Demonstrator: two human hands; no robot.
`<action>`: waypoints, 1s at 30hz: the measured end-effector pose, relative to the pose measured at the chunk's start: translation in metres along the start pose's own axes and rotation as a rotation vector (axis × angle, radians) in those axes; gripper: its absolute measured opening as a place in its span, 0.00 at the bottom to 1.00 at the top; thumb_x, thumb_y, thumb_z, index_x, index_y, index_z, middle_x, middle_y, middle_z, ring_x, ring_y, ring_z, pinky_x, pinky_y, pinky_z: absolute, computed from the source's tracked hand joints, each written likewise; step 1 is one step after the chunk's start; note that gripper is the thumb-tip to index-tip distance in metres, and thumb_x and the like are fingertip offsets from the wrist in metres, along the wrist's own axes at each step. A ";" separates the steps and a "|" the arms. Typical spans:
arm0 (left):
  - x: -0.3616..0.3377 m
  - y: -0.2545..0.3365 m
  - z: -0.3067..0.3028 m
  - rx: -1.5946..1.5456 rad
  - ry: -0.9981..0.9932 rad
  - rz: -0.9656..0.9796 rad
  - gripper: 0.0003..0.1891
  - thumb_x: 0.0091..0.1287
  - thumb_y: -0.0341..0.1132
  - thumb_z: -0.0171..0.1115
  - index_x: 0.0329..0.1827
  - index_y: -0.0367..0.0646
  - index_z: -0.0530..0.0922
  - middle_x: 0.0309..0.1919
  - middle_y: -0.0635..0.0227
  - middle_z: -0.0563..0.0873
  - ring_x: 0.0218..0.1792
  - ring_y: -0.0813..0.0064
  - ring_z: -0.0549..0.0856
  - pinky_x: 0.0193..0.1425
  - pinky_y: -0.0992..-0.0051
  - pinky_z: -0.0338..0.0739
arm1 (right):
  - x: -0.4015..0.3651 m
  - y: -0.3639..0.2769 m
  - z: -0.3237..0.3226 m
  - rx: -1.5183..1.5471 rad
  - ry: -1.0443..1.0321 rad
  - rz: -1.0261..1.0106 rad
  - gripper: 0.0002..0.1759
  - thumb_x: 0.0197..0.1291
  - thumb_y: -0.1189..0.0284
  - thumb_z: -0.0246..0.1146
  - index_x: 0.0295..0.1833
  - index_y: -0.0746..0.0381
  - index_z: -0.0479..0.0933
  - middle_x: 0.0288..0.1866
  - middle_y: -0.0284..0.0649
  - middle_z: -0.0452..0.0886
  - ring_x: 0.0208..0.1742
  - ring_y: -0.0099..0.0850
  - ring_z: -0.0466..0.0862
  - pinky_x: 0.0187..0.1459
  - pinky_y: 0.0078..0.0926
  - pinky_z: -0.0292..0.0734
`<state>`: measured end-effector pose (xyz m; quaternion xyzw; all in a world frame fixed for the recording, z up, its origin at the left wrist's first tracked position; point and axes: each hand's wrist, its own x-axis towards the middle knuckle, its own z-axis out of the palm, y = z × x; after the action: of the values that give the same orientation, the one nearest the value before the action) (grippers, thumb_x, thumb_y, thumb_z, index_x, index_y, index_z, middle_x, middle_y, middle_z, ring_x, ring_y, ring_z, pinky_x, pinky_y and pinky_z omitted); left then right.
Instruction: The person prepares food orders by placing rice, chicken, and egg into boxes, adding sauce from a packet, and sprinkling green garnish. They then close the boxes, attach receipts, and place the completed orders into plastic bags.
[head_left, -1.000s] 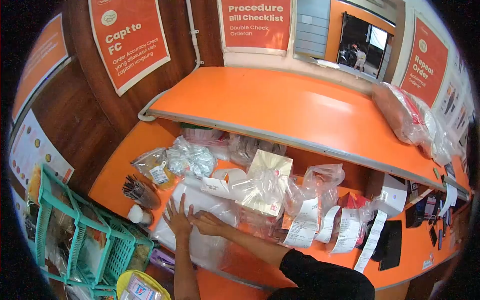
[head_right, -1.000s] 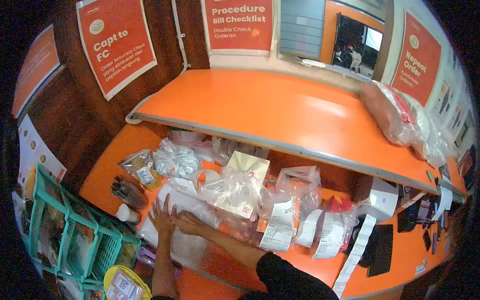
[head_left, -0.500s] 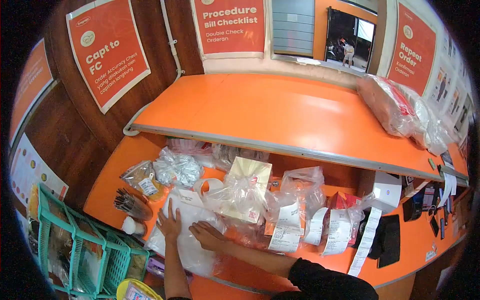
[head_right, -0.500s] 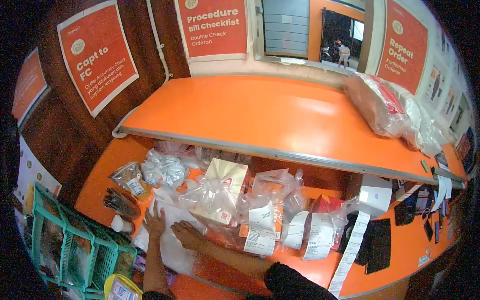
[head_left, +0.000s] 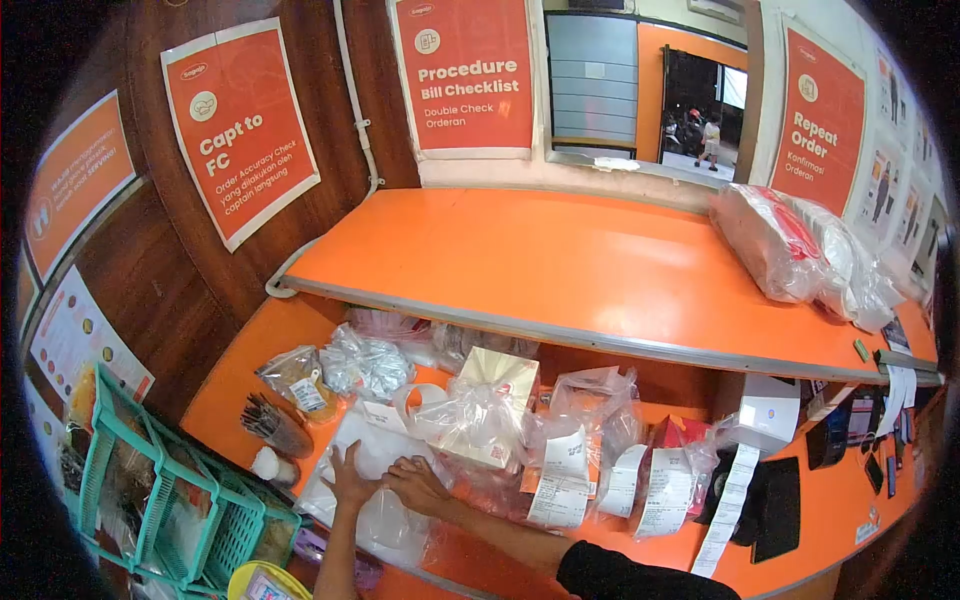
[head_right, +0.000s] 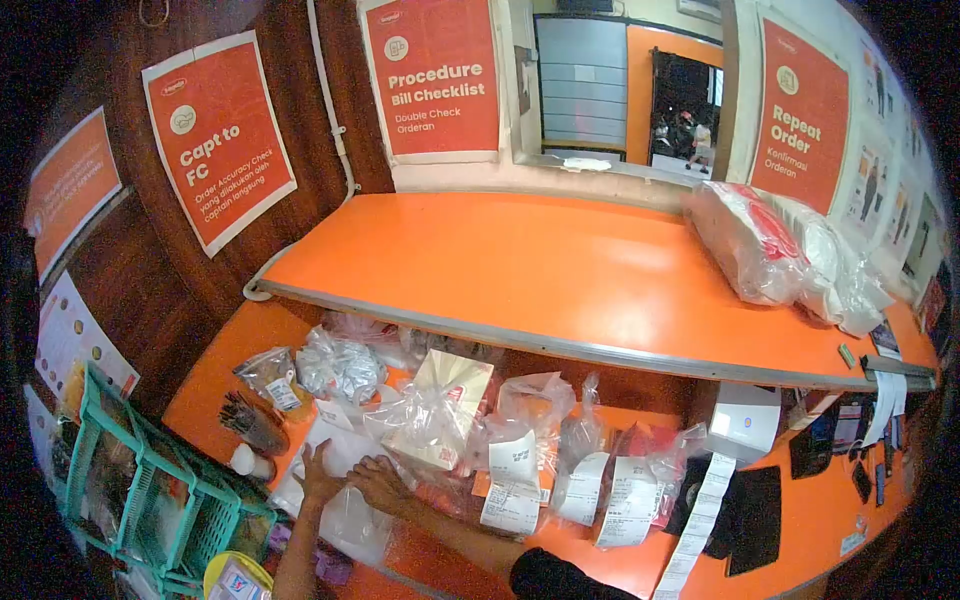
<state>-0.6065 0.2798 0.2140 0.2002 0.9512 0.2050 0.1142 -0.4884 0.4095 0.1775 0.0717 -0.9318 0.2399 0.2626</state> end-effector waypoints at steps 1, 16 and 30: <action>-0.005 0.009 0.006 0.004 0.079 -0.011 0.54 0.35 0.49 0.82 0.71 0.68 0.61 0.78 0.54 0.48 0.78 0.56 0.46 0.73 0.34 0.31 | -0.002 -0.001 0.000 0.003 0.001 0.001 0.10 0.56 0.73 0.59 0.44 0.55 0.78 0.44 0.33 0.77 0.51 0.34 0.73 0.52 0.40 0.63; 0.015 0.011 0.048 0.161 0.330 -0.042 0.49 0.40 0.51 0.77 0.70 0.64 0.63 0.78 0.60 0.51 0.78 0.59 0.49 0.73 0.37 0.28 | -0.025 -0.039 -0.019 0.167 0.042 0.176 0.09 0.58 0.65 0.60 0.32 0.57 0.79 0.32 0.33 0.78 0.48 0.36 0.72 0.47 0.44 0.60; 0.017 -0.028 0.018 0.055 0.150 0.128 0.39 0.58 0.54 0.66 0.74 0.73 0.60 0.78 0.52 0.50 0.77 0.53 0.52 0.73 0.36 0.32 | 0.042 -0.042 -0.042 0.148 -0.421 0.488 0.10 0.57 0.66 0.60 0.37 0.62 0.79 0.54 0.46 0.80 0.56 0.43 0.81 0.51 0.46 0.75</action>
<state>-0.6258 0.2695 0.1838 0.2479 0.9476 0.2001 0.0239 -0.4938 0.3923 0.2477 -0.0866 -0.9354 0.3428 -0.0069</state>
